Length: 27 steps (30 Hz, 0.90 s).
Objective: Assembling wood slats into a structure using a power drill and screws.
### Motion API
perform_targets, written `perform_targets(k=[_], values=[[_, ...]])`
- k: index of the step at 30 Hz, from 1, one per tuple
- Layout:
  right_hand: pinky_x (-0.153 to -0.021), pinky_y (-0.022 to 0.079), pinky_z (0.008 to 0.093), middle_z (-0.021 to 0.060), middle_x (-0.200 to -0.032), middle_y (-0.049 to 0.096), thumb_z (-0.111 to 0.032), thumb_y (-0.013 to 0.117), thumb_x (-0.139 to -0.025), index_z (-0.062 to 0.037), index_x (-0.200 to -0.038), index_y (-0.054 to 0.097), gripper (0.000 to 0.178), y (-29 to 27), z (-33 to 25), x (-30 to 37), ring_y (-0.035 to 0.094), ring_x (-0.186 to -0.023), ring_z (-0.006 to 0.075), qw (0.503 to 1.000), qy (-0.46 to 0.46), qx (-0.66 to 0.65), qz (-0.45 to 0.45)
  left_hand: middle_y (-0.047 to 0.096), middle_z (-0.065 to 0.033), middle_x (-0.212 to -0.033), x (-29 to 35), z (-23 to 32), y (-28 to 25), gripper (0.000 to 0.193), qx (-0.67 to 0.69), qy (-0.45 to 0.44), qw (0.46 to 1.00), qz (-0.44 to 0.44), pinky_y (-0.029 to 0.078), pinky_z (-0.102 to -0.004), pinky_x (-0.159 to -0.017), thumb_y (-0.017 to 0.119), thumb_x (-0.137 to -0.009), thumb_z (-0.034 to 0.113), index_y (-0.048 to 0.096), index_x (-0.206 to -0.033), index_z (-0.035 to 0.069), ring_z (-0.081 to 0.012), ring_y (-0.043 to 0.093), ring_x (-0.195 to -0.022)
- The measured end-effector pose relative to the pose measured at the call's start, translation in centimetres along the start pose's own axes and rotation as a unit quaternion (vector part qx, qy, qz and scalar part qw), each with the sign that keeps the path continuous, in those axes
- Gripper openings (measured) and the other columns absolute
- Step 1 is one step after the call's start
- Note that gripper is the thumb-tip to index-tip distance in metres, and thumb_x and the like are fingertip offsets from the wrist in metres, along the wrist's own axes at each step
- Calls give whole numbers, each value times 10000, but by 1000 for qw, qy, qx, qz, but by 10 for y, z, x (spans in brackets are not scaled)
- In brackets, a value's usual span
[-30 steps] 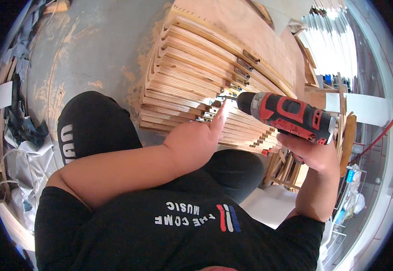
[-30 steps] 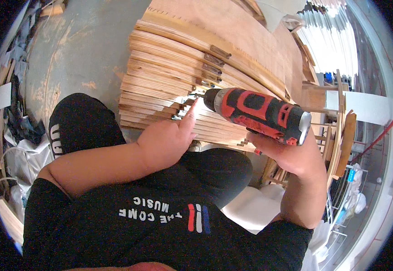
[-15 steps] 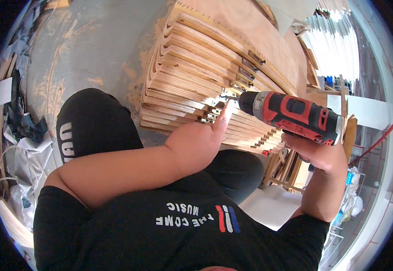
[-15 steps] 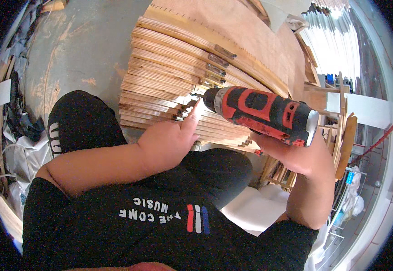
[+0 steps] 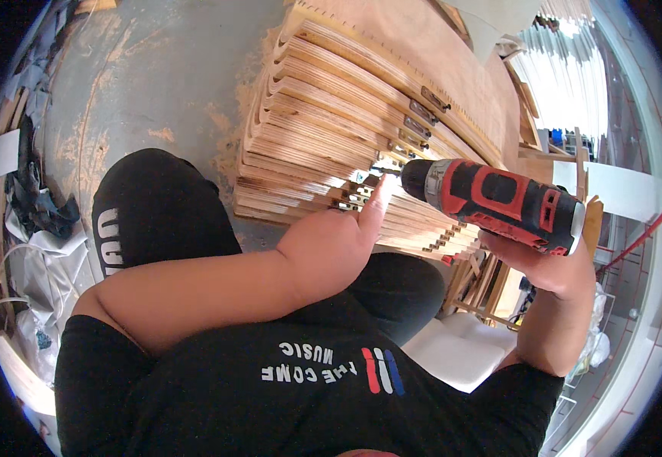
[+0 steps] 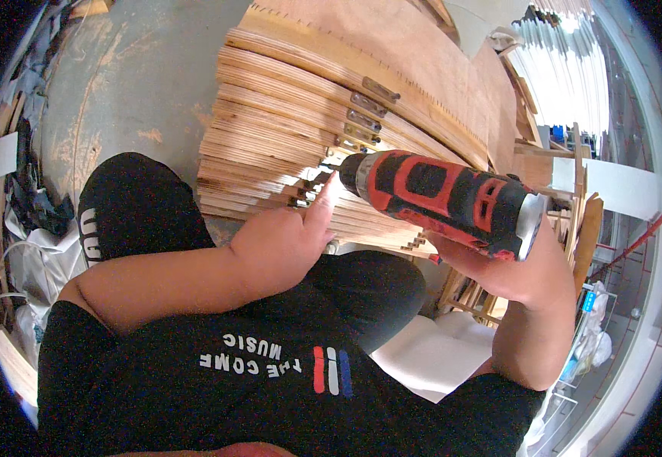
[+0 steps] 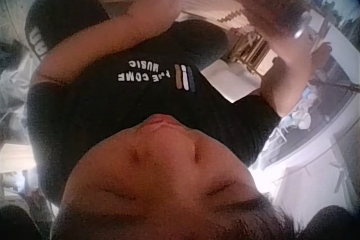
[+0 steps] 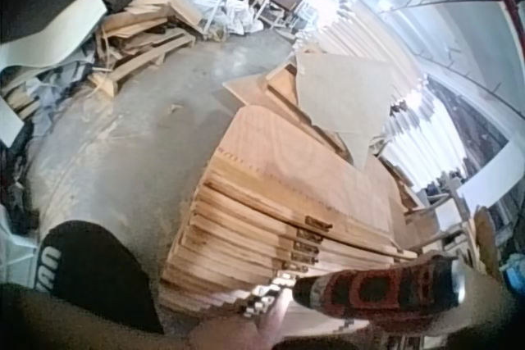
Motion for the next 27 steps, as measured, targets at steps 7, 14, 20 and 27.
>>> perform_targets(k=[7, 14, 20, 27], values=[[-769, 558, 312, 61, -912, 724, -42, 844, -716, -40, -1067, 691, 383, 0, -4, -3, 686, -813, 155, 998, 1, 56, 0, 696, -232, -771, 1, 4, -4, 636, -7, 19, 1000, 13, 577, -471, -610, 438, -930, 73, 234, -1494, -140, -352, 701, -657], [-831, 542, 311, 78, -1026, 710, -31, 863, -648, -11, -1183, 625, 585, -1, 4, -1, 674, -886, 154, 999, -21, 29, 16, 701, -235, -793, 2, 5, -4, 657, -23, 11, 1000, -8, 578, -472, -631, 444, -926, 81, 213, -1497, -144, -355, 704, -684], [-894, 514, 314, 109, -1101, 693, -46, 871, -610, 11, -1225, 600, 674, -1, -10, -8, 662, -947, 171, 996, -63, 57, 3, 705, -237, -816, 3, 3, -6, 644, -16, 9, 1000, 6, 577, -465, -643, 434, -930, 75, 217, -1497, -141, -361, 706, -699], [-925, 507, 369, 135, -1204, 663, -41, 877, -614, -29, -1215, 620, 654, -6, -19, -9, 658, -1058, 238, 984, -138, 115, 17, 705, -251, -841, 1, 5, -5, 605, -27, 20, 999, 34, 575, -467, -639, 423, -943, 83, 250, -1476, -145, -363, 710, -712]])
Point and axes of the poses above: each hand's wrist, its own x-axis away from the middle knuckle, its own y-axis out of the palm, z = x × y, the point moved 10 cm from there along -x, towards the middle knuckle
